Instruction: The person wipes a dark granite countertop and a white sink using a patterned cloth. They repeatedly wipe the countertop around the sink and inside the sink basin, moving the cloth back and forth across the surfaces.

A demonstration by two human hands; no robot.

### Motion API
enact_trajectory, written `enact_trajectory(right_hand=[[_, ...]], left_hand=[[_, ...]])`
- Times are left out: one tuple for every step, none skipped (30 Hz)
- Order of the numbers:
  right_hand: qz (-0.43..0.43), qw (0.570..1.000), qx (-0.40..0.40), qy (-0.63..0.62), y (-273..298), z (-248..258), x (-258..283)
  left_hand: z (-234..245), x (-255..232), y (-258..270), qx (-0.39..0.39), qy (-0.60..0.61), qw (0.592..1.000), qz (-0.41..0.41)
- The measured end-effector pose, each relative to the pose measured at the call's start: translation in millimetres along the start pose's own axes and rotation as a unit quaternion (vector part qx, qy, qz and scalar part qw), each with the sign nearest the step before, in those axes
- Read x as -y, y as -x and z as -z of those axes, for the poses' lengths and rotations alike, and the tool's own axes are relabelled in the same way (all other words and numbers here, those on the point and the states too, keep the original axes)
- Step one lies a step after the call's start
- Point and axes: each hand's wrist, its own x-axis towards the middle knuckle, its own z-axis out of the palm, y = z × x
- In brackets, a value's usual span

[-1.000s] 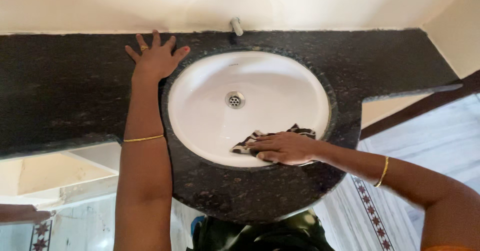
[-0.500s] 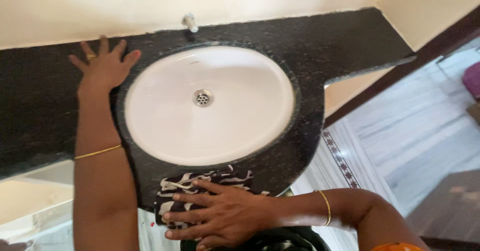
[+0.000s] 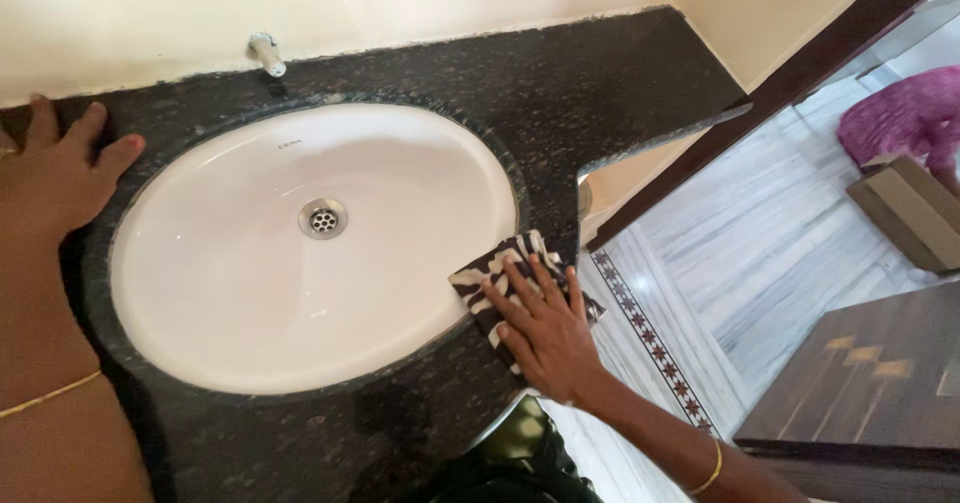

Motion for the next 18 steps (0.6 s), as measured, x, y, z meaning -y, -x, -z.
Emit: enact_trajectory(right_hand=[[-0.003,1.0,-0.002,0.013,-10.7,-0.7,-13.0],[-0.008,1.0,-0.001,0.025,-20.6,-1.7,-25.1],[-0.009,1.0,-0.006,0.025,-32.9,-2.2,-38.3],[-0.01,1.0,-0.009,0.025,-46.8,-1.9,-52.3],[-0.011,1.0,-0.012,0.025,-60.5,-1.5,-65.3],[-0.022,1.0,-0.006,0.021,-74.4,-1.3,-77.2],[-0.033,0.999,0.0,0.017,-88.4,-0.7,-88.5],[-0.043,0.999,0.004,0.014,-105.0,0.2,-99.6],[-0.037,0.999,-0.004,0.009,-121.7,1.1,-110.2],[-0.032,0.999,-0.013,0.005,-139.4,1.8,-120.6],[-0.027,0.999,-0.023,0.001,-157.2,1.9,-131.0],[-0.036,0.999,-0.021,-0.005,-175.4,1.2,-141.8],[-0.046,0.999,-0.019,-0.012,-193.6,0.1,-153.0],[-0.057,0.998,-0.019,-0.018,-211.7,-0.9,-165.0],[-0.07,0.997,-0.025,-0.018,-228.8,-2.7,-176.9],[-0.085,0.996,-0.03,-0.018,-244.1,-5.7,-188.6],[-0.1,0.994,-0.036,-0.019,-259.0,-8.9,-200.4],[-0.115,0.993,-0.038,-0.016,-273.3,-11.5,-213.1]], left_hand=[[-8.4,7.3,-2.7,-0.032,0.022,0.999,-0.036],[-17.1,15.7,-2.1,-0.062,0.042,0.995,-0.071],[-25.4,21.2,-2.7,-0.092,0.062,0.988,-0.106],[-32.7,25.2,-2.3,-0.086,0.076,0.988,-0.106],[-37.9,28.8,-1.8,-0.081,0.09,0.987,-0.105],[-41.4,32.6,-0.8,-0.076,0.103,0.986,-0.103],[-43.1,35.3,0.4,-0.067,0.113,0.985,-0.108],[-41.7,37.8,1.3,-0.06,0.122,0.984,-0.111],[-40.0,38.1,3.9,-0.058,0.117,0.985,-0.113],[-36.5,38.5,5.7,-0.057,0.111,0.986,-0.115],[-33.0,37.1,7.6,-0.062,0.09,0.987,-0.114],[-28.6,36.4,10.1,-0.072,0.065,0.988,-0.119],[-24.1,34.9,12.4,-0.082,0.041,0.988,-0.123],[-18.5,33.5,13.8,-0.1,0.013,0.986,-0.132],[-13.2,31.4,15.4,-0.1,0.008,0.987,-0.129],[-8.3,28.6,16.2,-0.099,0.003,0.987,-0.128],[-3.5,26.5,17.7,-0.08,0.019,0.99,-0.114],[0.3,23.9,19.0,-0.061,0.037,0.992,-0.1]])
